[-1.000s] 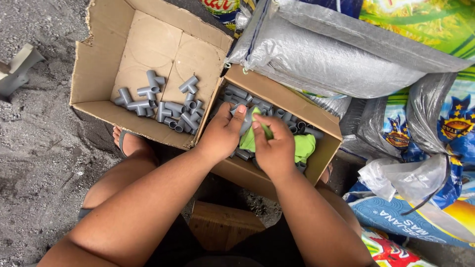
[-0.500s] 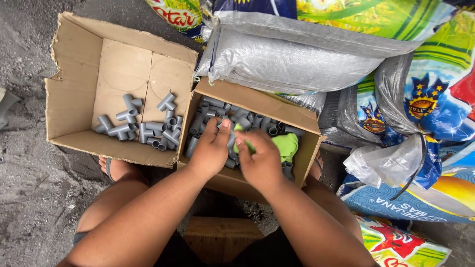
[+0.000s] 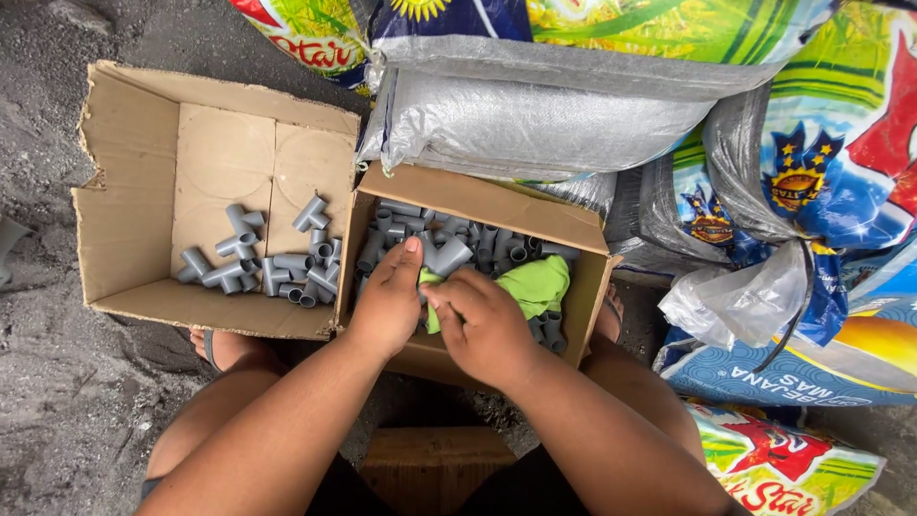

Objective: Cleaning grey PVC T-junction pipe fittings individually using a green cloth and transferring them between cardboard boxes.

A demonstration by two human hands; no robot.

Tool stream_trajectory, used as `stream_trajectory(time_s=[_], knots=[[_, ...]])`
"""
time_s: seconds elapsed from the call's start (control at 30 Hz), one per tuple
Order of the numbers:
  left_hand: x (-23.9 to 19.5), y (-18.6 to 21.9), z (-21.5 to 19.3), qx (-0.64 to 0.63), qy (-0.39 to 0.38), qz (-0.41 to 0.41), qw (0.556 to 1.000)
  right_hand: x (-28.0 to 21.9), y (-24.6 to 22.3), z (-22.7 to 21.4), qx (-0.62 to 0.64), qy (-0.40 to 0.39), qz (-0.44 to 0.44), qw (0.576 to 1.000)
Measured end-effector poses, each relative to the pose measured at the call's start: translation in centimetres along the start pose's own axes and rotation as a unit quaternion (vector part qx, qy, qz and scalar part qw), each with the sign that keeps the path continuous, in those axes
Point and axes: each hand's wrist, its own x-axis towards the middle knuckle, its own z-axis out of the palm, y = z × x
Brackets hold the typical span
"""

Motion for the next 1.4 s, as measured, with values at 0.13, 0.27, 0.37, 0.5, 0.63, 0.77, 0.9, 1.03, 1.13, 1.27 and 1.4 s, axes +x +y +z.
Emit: stream_trajectory(time_s=[0.13, 0.27, 0.37, 0.5, 0.63, 0.77, 0.9, 1.03, 1.13, 1.27, 1.4], knots=[[-1.4, 1.5, 0.2, 0.012, 0.002, -0.038, 0.999, 1.7, 1.4, -1.5, 0.069, 0.032, 0.061, 0.995], [-2.4, 1.6, -1.0, 0.031, 0.002, -0.022, 0.999, 2.2, 0.9, -2.2, 0.074, 0.068, 0.152, 0.983], [-2.1, 1.1, -1.7, 0.017, -0.009, 0.002, 1.0, 2.3, 0.5, -1.5, 0.079, 0.065, 0.119, 0.988], [-2.2, 0.3, -2.2, -0.019, -0.033, 0.026, 0.999, 1.6, 0.2, 0.8, 0.065, 0.031, 0.028, 0.997], [-2.7, 0.4, -3.2, -0.071, -0.017, 0.014, 0.997, 2.6, -0.1, 1.6, 0.044, 0.03, 0.018, 0.998], [-3.1, 0.7, -4.6, -0.067, 0.033, 0.009, 0.997, 3.7, -0.1, 1.9, 0.098, 0.038, 0.08, 0.991], [-2.6, 0.9, -6.4, -0.063, 0.177, -0.044, 0.981, 3.9, 0.5, 2.4, 0.134, 0.04, 0.099, 0.985], [-1.9, -0.5, -9.2, -0.059, 0.269, -0.102, 0.956, 4.1, 0.8, 2.7, 0.173, 0.029, 0.128, 0.976], [-0.8, -1.7, -10.3, -0.051, 0.276, -0.161, 0.946, 4.1, 1.5, 2.7, 0.194, 0.035, 0.129, 0.972], [0.2, -3.7, -9.0, 0.034, 0.187, -0.157, 0.969, 4.2, 2.1, 1.6, 0.192, 0.058, 0.146, 0.969], [0.2, -4.0, -5.8, 0.134, 0.076, -0.122, 0.98, 4.2, 2.0, -0.3, 0.189, 0.089, 0.151, 0.966]])
